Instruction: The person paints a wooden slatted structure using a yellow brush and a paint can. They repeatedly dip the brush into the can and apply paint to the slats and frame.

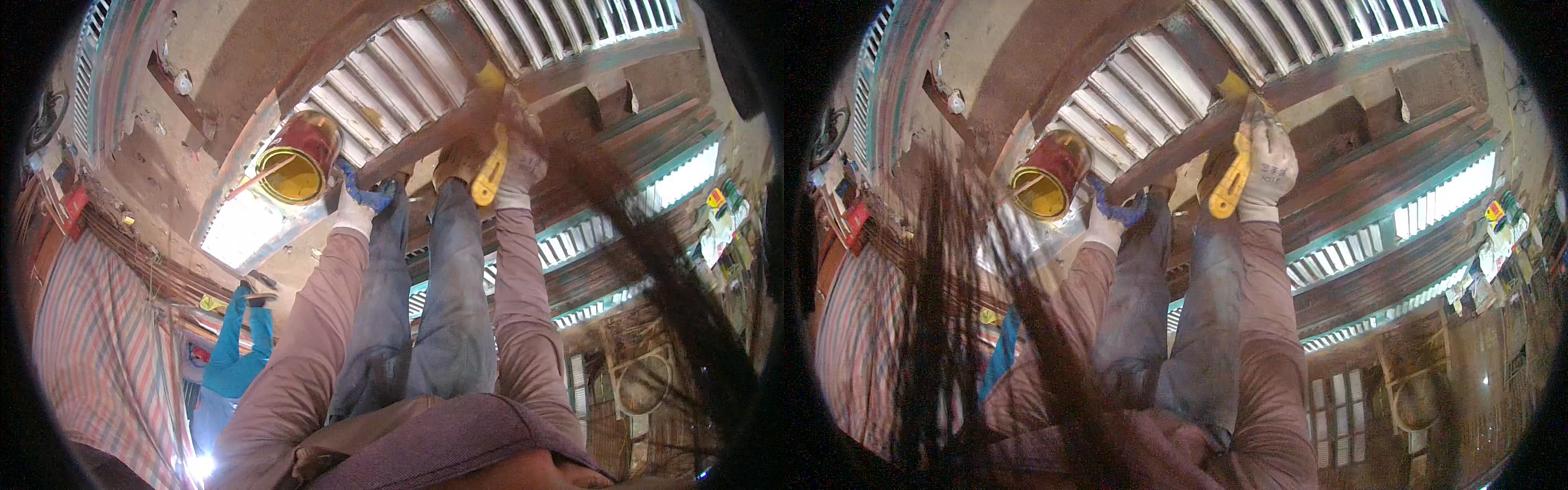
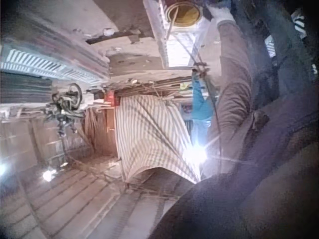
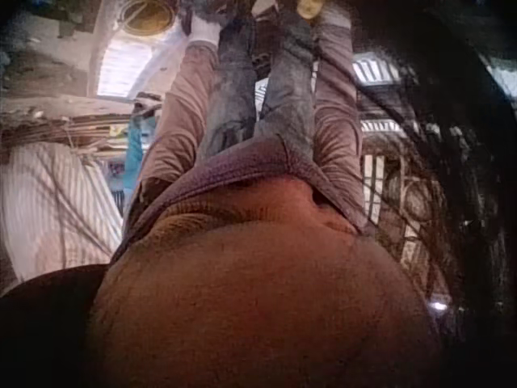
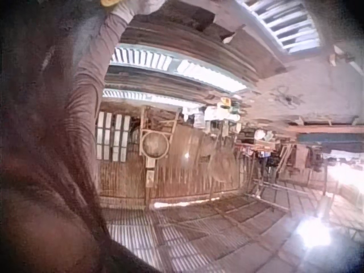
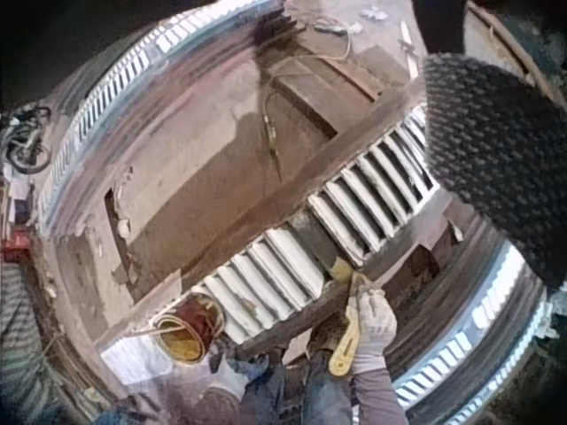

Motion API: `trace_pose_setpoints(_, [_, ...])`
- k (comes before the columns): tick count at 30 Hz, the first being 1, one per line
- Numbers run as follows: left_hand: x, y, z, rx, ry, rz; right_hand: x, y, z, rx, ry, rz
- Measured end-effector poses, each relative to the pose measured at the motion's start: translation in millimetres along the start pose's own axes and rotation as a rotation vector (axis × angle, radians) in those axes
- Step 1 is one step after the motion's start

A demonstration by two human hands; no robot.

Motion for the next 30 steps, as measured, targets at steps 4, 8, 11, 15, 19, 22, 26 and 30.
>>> trace_pose_setpoints(4, [43,62,4,0.452,-0.481,0.304,20,-9,-4,-0.054,-0.04,-0.049])
trace_pose_setpoints(8, [24,37,-1,0.487,-0.395,0.177,11,3,2,-0.203,0.149,-0.067])
trace_pose_setpoints(11, [33,40,7,0.188,-0.271,0.196,-21,5,-20,0.085,0.038,-0.059])
trace_pose_setpoints(15, [28,48,3,0.193,-0.233,0.032,-23,19,-25,0.146,-0.039,-0.084])
trace_pose_setpoints(19, [32,43,-4,0.427,-0.38,0.151,-5,-4,-44,0.079,-0.083,-0.165])
trace_pose_setpoints(22, [32,36,-5,0.517,-0.394,0.21,-6,-17,-38,0.002,-0.068,0.022])
trace_pose_setpoints(26, [25,36,3,0.08,-0.05,-0.086,-31,-10,-27,0.023,0.025,-0.041])
trace_pose_setpoints(30, [36,56,1,-0.155,-0.065,-0.105,-26,3,-38,0.115,-0.018,-0.101])
Point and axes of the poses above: each hand's wrist, its own x-axis away from the middle knuckle, its own y-axis out of the palm, z = x × y, the point moved 7 cm from there along -x, towards the middle knuckle, and after that the axes turned 10 degrees about z, right-handed, at the moved point
